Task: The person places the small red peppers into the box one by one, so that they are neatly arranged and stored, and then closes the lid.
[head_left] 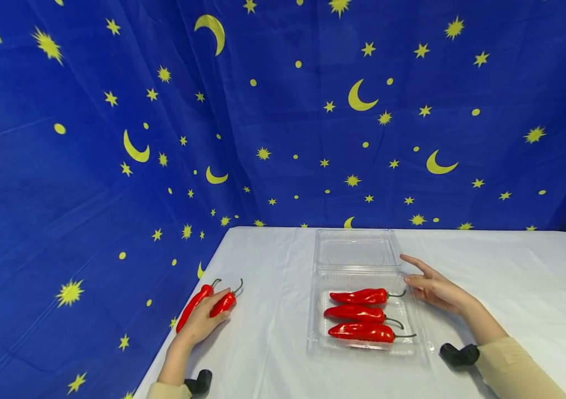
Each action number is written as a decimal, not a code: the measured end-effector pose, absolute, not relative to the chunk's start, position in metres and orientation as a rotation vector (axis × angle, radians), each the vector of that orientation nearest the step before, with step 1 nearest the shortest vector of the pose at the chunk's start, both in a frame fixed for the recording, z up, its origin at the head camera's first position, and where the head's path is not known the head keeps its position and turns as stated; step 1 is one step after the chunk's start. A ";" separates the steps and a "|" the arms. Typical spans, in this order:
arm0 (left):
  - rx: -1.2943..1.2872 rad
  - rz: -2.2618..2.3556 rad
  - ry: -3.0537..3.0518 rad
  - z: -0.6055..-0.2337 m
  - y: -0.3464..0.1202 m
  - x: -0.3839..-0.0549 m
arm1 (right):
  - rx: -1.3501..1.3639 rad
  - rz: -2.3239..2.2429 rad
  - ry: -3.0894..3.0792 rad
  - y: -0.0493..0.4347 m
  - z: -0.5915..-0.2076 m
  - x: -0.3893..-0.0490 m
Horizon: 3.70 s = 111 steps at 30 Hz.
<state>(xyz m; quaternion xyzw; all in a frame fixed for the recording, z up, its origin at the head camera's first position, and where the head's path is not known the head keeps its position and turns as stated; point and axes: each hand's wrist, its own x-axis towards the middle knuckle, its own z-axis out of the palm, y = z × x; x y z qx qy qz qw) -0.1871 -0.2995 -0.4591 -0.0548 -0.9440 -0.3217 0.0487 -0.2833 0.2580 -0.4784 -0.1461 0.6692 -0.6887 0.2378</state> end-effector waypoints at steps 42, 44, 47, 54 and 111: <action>-0.653 -1.264 -2.631 -0.344 -0.213 -0.254 | -0.356 -1.868 1.847 0.259 -0.477 -0.282; -0.672 -1.271 -2.637 -0.339 -0.207 -0.257 | -0.362 -1.867 1.846 0.259 -0.477 -0.283; -0.751 -1.301 -2.632 -0.330 -0.195 -0.262 | -0.357 -1.874 1.844 0.259 -0.477 -0.284; -0.993 -1.316 -2.618 -0.311 -0.156 -0.274 | -0.335 -1.889 1.846 0.259 -0.476 -0.284; -1.797 -0.620 -3.005 -0.404 -0.035 -0.258 | -0.384 -1.914 1.823 0.260 -0.480 -0.283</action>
